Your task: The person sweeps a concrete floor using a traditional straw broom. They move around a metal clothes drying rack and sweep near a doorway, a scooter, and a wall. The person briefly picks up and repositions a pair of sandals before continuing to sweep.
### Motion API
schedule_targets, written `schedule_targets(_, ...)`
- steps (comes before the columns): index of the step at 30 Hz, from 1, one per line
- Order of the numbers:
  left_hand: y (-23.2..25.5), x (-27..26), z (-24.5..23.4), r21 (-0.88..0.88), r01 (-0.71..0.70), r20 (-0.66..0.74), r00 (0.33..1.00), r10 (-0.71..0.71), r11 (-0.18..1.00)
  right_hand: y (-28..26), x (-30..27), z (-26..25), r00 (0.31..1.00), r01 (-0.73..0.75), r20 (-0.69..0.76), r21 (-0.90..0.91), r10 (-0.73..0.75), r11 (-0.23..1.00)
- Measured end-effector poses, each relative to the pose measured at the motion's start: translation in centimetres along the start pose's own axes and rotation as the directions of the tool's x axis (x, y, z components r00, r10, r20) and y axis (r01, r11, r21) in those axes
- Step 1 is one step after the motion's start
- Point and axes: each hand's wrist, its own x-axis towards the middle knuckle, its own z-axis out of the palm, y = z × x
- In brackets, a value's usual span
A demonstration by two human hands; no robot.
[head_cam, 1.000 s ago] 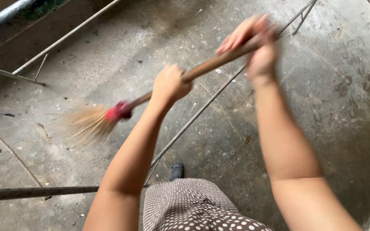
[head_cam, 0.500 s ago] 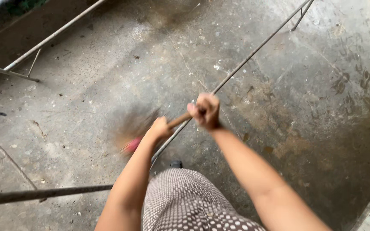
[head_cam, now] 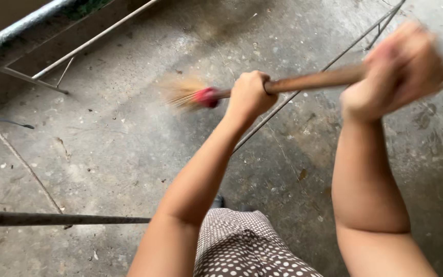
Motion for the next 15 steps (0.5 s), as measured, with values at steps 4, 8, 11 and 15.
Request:
schedule_targets(4,-6.4,-3.7,4.1,-0.117,-0.067,0.142,0.986,0.084,0.991,-1.7,-8.8,1.8,0.937,0.313,0.166,-0.005,-0.308,0.95)
schedule_targets(8,-14.3,-13.0,5.9,0.203,0.308,0.28,0.891,-0.357,0.929,-1.1,-22.5,0.2,0.891,0.414,0.334,-0.323,-0.307,0.851)
schedule_targets(11,-18.4,-17.3,2.6,0.527,0.53,0.367,0.563,-0.741,0.664,-0.5,-29.2,0.0,0.68,-0.539,0.512,-0.136,0.525,0.831)
schedule_targets(15,-17.6,-14.1,-0.8,0.569,0.436,0.206,0.745,-0.635,0.697,3.4,-26.8,1.6,0.553,-0.665,0.492,-0.226,0.672,0.712)
